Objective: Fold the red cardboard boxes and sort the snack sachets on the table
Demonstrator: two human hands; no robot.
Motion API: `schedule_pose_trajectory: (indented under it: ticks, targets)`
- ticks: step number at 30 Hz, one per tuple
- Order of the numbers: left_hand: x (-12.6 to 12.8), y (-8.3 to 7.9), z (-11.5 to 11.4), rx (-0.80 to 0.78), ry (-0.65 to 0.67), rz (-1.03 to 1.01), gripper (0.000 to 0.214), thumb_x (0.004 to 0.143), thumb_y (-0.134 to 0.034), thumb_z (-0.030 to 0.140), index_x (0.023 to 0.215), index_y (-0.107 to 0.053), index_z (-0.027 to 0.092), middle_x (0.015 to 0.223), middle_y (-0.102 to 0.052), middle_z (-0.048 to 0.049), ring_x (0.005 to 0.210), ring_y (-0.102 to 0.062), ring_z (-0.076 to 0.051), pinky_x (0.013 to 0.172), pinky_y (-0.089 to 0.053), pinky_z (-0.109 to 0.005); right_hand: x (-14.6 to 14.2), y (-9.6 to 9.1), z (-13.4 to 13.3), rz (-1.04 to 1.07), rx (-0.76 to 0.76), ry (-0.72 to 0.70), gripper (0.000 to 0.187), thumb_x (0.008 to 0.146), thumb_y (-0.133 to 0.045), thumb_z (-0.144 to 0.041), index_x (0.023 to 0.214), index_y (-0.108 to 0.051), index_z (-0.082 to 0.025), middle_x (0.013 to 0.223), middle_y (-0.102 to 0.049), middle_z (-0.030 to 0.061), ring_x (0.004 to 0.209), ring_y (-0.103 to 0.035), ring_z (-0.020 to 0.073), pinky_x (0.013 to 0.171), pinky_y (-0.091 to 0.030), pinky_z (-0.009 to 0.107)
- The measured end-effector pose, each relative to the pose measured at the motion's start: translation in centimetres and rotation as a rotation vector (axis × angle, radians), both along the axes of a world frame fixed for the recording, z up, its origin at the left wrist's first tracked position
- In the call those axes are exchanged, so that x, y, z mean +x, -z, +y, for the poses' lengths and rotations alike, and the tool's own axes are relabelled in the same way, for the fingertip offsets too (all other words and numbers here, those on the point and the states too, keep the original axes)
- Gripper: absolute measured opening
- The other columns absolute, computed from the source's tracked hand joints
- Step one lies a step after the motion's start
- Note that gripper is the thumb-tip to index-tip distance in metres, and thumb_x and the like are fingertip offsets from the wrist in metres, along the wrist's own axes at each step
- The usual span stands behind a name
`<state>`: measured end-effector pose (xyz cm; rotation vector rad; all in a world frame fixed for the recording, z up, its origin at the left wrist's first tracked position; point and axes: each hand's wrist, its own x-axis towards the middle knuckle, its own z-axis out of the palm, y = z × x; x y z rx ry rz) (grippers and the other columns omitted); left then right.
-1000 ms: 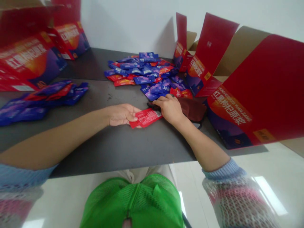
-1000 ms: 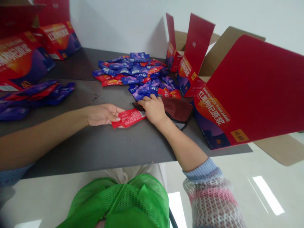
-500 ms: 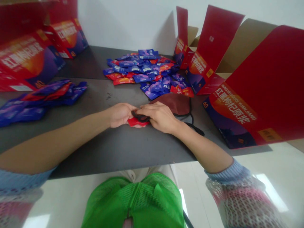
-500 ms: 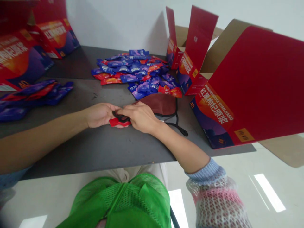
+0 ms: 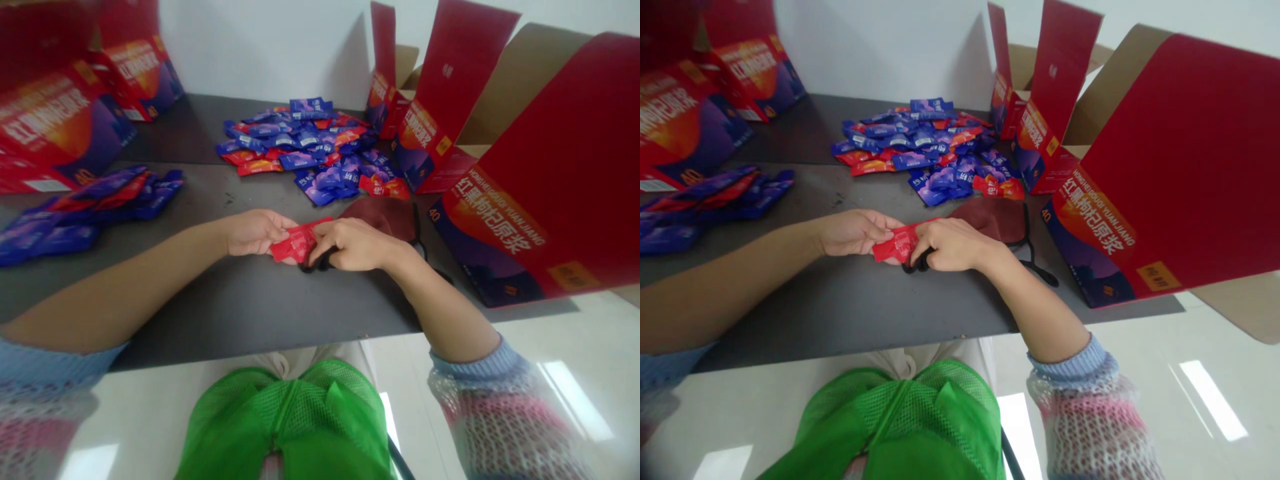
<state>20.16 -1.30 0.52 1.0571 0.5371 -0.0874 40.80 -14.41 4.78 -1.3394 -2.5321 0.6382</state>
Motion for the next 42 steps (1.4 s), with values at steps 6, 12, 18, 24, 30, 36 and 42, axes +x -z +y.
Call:
schedule_pose_trajectory:
  ticks: [6, 12, 18, 24, 30, 36, 42]
  targets:
    - [-0.5, 0.2, -0.7, 0.060, 0.006, -0.101, 0.038, 0.083, -0.066, 0.010, 0.121, -0.063, 0.005, 0.103, -0.075, -0.0207, 0.089, -0.075, -0.027, 0.078, -0.061, -0.035, 2.2, -1.4, 0.0, -0.287, 0.058, 0.391, 0.035, 0.072, -0.055, -0.021, 0.095, -0.080, -0.029, 0.100, -0.076, 0.0003, 0.093, -0.065, 0.0216, 0.070, -0.038, 0.028]
    - [-0.3, 0.2, -0.9, 0.076, 0.002, -0.089, 0.035, 0.082, -0.067, 0.010, 0.116, -0.064, 0.006, 0.100, -0.076, -0.0202, 0.088, -0.076, -0.028, 0.078, -0.061, -0.037, 3.2, -2.4, -0.1, -0.302, 0.319, 0.543, 0.034, 0.075, -0.052, -0.023, 0.094, -0.080, -0.021, 0.095, -0.072, 0.0072, 0.091, -0.061, 0.0250, 0.078, -0.037, 0.035]
    - [0.2, -0.1, -1.4, 0.112, -0.063, -0.034, 0.029, 0.079, -0.064, 0.008, 0.108, -0.066, 0.006, 0.089, -0.077, -0.0190, 0.080, -0.076, -0.027, 0.070, -0.061, -0.034, 3.3, -1.9, 0.0, -0.137, 0.497, 0.439, 0.047, 0.078, -0.047, -0.015, 0.115, -0.075, -0.020, 0.104, -0.062, 0.0101, 0.099, -0.055, 0.0257, 0.087, -0.038, 0.041]
    - [0.7, -1.1, -3.1, 0.190, -0.220, 0.038, 0.022, 0.067, -0.063, 0.002, 0.086, -0.071, 0.009, 0.072, -0.072, -0.0084, 0.063, -0.069, -0.017, 0.060, -0.055, -0.024, -2.8, 0.4, -1.5, -0.098, 0.397, 0.043, 0.036, 0.098, -0.041, -0.033, 0.129, -0.058, -0.026, 0.123, -0.058, 0.0066, 0.111, -0.048, 0.0235, 0.110, -0.022, 0.053]
    - [1.0, -1.6, -4.4, 0.279, -0.346, 0.086, 0.011, 0.069, -0.064, 0.007, 0.078, -0.069, 0.011, 0.068, -0.068, -0.0040, 0.056, -0.064, -0.014, 0.053, -0.053, -0.023, -3.3, 2.1, -1.0, -0.152, 0.309, 0.234, 0.035, 0.099, -0.046, -0.049, 0.116, -0.051, -0.018, 0.123, -0.051, 0.0143, 0.115, -0.046, 0.0271, 0.095, -0.034, 0.047]
    - [1.0, -1.7, -3.9, 0.221, -0.253, 0.139, 0.020, 0.072, -0.066, 0.011, 0.092, -0.068, 0.009, 0.081, -0.075, -0.0125, 0.072, -0.074, -0.023, 0.069, -0.060, -0.032, -2.1, 1.7, 0.2, -0.207, 0.173, 0.462, 0.024, 0.097, -0.049, -0.036, 0.112, -0.048, -0.018, 0.122, -0.055, 0.0143, 0.110, -0.053, 0.0273, 0.089, -0.038, 0.045]
    - [0.3, -0.9, -3.0, 0.227, -0.168, 0.080, 0.030, 0.077, -0.066, 0.016, 0.106, -0.068, 0.008, 0.090, -0.077, -0.0151, 0.078, -0.075, -0.025, 0.073, -0.060, -0.034, -0.5, 1.4, 1.2, -0.212, 0.173, 0.935, 0.036, 0.094, -0.053, -0.032, 0.122, -0.042, -0.012, 0.113, -0.065, 0.0193, 0.106, -0.060, 0.0329, 0.092, -0.042, 0.052]
